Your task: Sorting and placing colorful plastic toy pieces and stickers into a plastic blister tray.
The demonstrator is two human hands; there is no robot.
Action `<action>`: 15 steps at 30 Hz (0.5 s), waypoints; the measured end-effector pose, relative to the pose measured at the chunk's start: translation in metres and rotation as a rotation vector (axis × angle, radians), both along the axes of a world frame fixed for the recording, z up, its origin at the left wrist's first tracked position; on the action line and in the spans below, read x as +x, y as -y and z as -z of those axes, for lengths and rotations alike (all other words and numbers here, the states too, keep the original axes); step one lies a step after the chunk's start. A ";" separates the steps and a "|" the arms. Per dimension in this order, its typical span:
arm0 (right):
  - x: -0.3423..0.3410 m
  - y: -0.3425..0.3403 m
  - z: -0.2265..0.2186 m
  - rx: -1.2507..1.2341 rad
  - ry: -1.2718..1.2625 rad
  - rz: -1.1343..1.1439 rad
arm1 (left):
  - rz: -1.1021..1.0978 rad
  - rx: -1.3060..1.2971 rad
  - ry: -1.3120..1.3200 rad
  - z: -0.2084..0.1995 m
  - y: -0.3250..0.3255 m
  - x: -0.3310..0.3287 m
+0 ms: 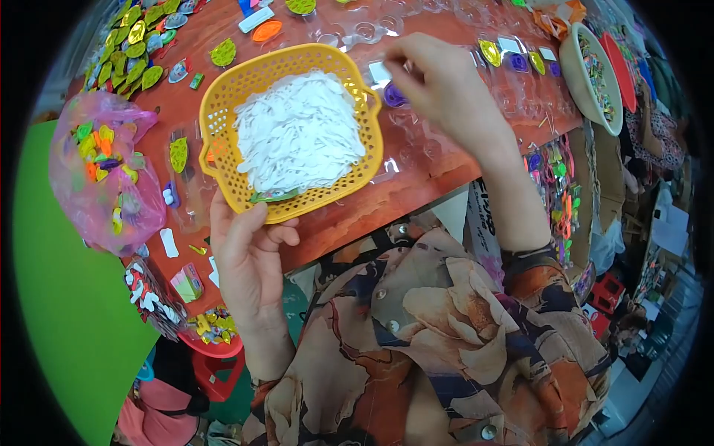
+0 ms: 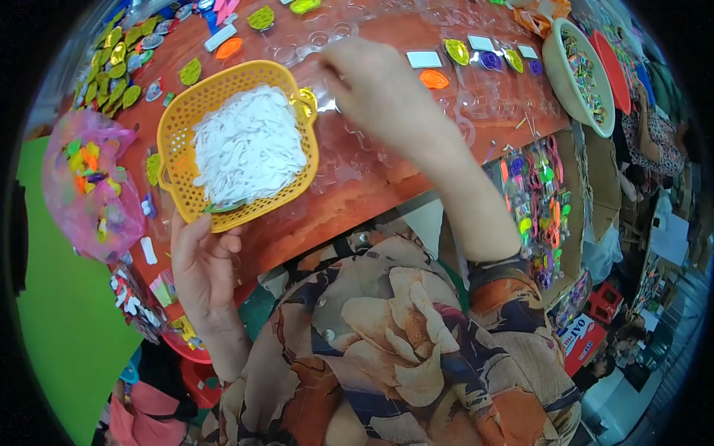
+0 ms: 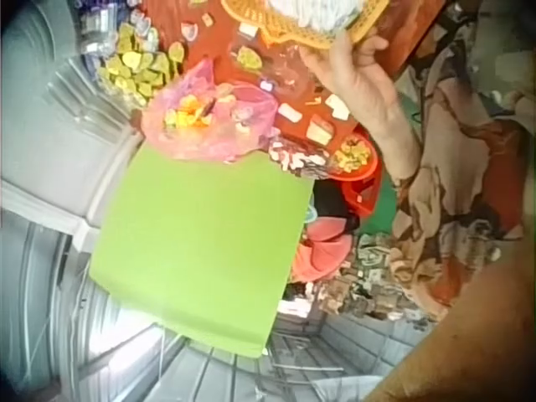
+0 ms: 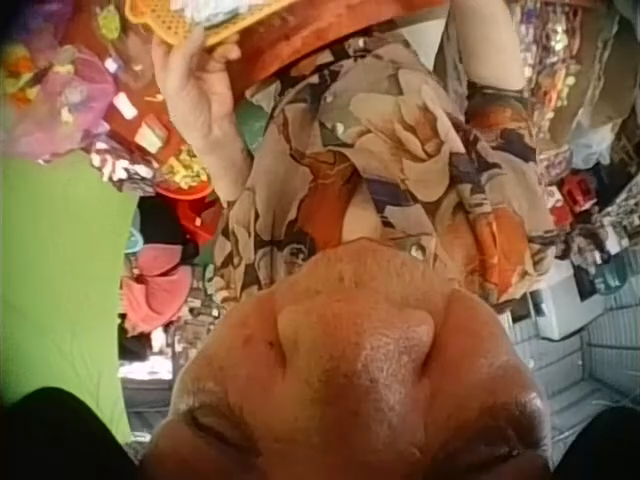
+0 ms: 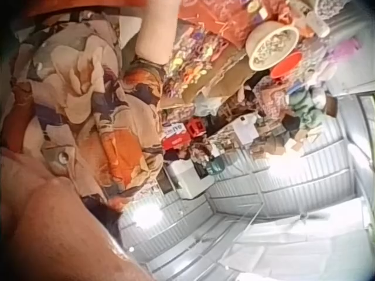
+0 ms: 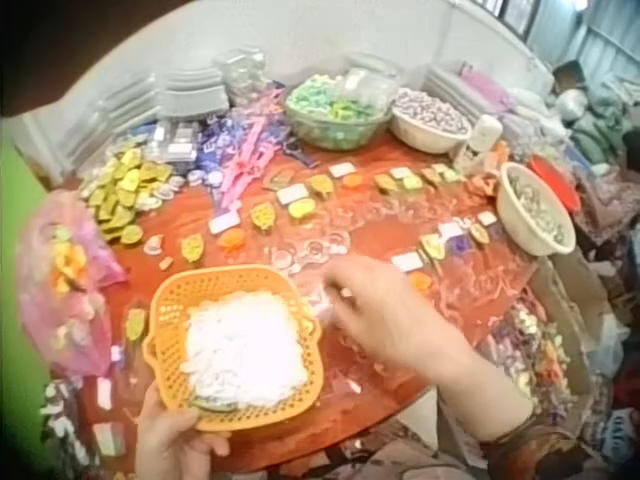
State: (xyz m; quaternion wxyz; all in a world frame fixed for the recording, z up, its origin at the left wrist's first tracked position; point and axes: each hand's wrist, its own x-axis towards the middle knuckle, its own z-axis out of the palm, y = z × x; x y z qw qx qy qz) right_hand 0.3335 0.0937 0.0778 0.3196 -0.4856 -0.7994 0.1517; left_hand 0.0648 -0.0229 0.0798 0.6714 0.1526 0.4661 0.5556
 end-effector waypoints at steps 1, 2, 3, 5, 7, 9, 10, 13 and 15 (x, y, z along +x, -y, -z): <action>0.020 -0.012 0.016 0.067 0.152 0.020 | 0.001 0.003 -0.007 0.000 0.000 0.000; 0.036 -0.019 0.033 0.078 0.213 -0.004 | 0.022 0.003 -0.004 0.001 -0.004 0.003; 0.037 -0.019 0.042 0.077 0.209 -0.003 | 0.021 0.004 -0.006 0.000 -0.006 0.004; 0.035 -0.019 0.050 0.060 0.420 0.021 | 0.019 0.003 -0.013 -0.001 -0.008 0.007; 0.036 -0.013 0.044 0.085 0.347 0.054 | 0.020 -0.005 -0.024 -0.002 -0.010 0.013; 0.031 -0.006 0.026 0.111 0.269 0.077 | 0.028 -0.003 -0.031 -0.004 -0.010 0.020; 0.023 -0.001 0.009 0.130 0.164 0.007 | 0.037 0.001 -0.034 -0.005 -0.010 0.023; 0.005 0.026 -0.019 0.059 0.244 -0.190 | 0.094 -0.015 -0.011 -0.005 -0.015 0.039; 0.001 0.033 -0.026 -0.053 0.318 -0.215 | 0.137 -0.030 0.003 -0.006 -0.019 0.051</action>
